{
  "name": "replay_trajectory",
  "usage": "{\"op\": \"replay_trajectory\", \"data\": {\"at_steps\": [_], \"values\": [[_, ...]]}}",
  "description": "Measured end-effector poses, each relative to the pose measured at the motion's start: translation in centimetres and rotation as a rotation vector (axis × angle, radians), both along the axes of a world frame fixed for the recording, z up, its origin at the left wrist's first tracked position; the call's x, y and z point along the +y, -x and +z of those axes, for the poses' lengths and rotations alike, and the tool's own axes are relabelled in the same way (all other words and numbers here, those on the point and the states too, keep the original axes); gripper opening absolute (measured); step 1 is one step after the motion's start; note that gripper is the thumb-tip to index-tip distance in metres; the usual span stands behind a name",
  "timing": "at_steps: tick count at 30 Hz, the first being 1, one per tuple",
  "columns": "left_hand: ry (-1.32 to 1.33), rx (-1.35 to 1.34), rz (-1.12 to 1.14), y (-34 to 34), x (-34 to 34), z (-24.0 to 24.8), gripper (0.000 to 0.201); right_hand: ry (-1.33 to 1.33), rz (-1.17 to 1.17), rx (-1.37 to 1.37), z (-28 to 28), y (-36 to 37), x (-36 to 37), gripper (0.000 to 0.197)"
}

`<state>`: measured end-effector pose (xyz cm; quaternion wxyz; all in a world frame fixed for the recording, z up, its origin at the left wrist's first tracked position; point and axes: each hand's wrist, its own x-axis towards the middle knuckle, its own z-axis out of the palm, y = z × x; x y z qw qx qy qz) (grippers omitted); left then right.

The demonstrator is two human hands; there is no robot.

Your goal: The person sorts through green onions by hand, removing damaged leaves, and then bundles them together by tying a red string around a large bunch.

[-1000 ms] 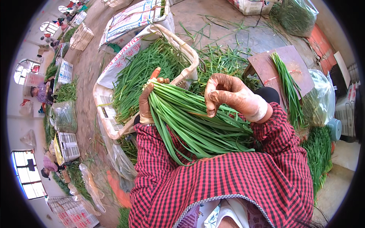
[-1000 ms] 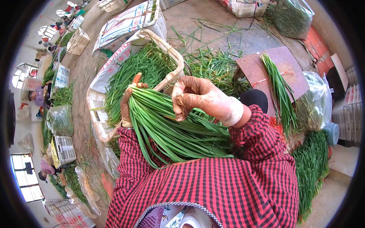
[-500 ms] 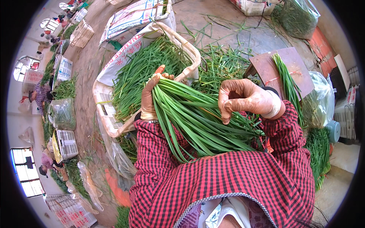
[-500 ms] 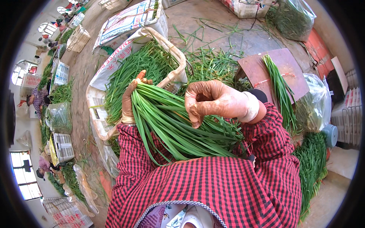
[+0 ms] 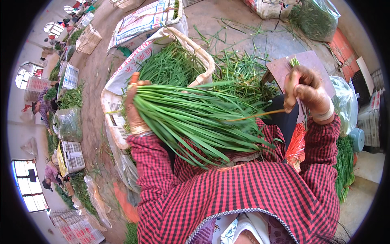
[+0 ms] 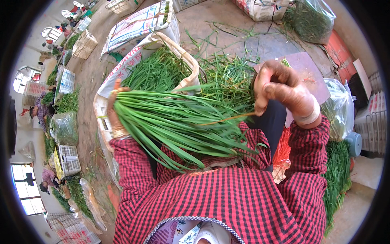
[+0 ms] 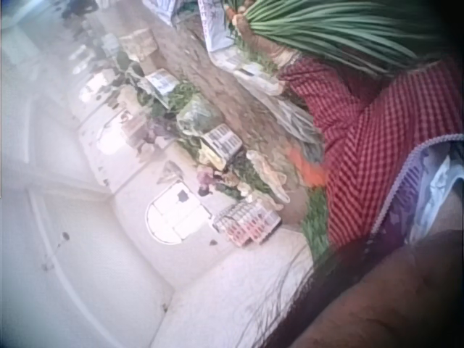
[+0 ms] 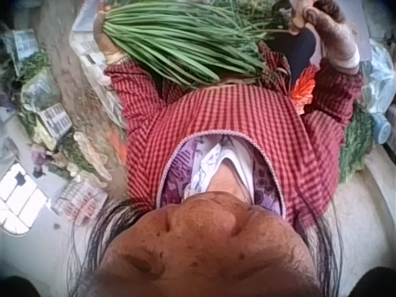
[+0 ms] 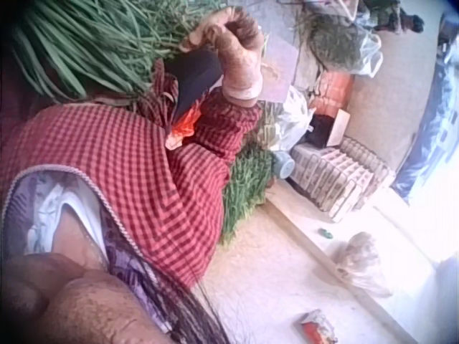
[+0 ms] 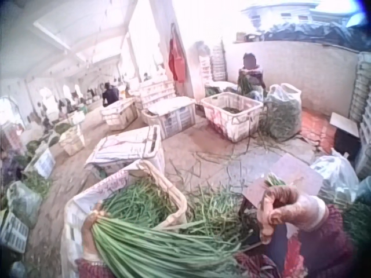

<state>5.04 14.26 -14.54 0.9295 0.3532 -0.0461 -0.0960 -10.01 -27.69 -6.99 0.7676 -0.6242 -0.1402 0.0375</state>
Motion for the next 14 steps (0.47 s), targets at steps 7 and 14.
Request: {"op": "replay_trajectory", "data": {"at_steps": [7, 14], "values": [[-0.342, -0.603, 0.461, 0.6, 7.1, 18.2, 0.058, -0.171, -0.096, -0.036, 0.6, -3.8, 0.6, 0.015], [-1.253, -1.112, 0.898, 3.3, -0.4, 21.8, 0.029, 0.876, -0.073, 0.065, -14.5, -6.6, 4.5, 0.070]]}}
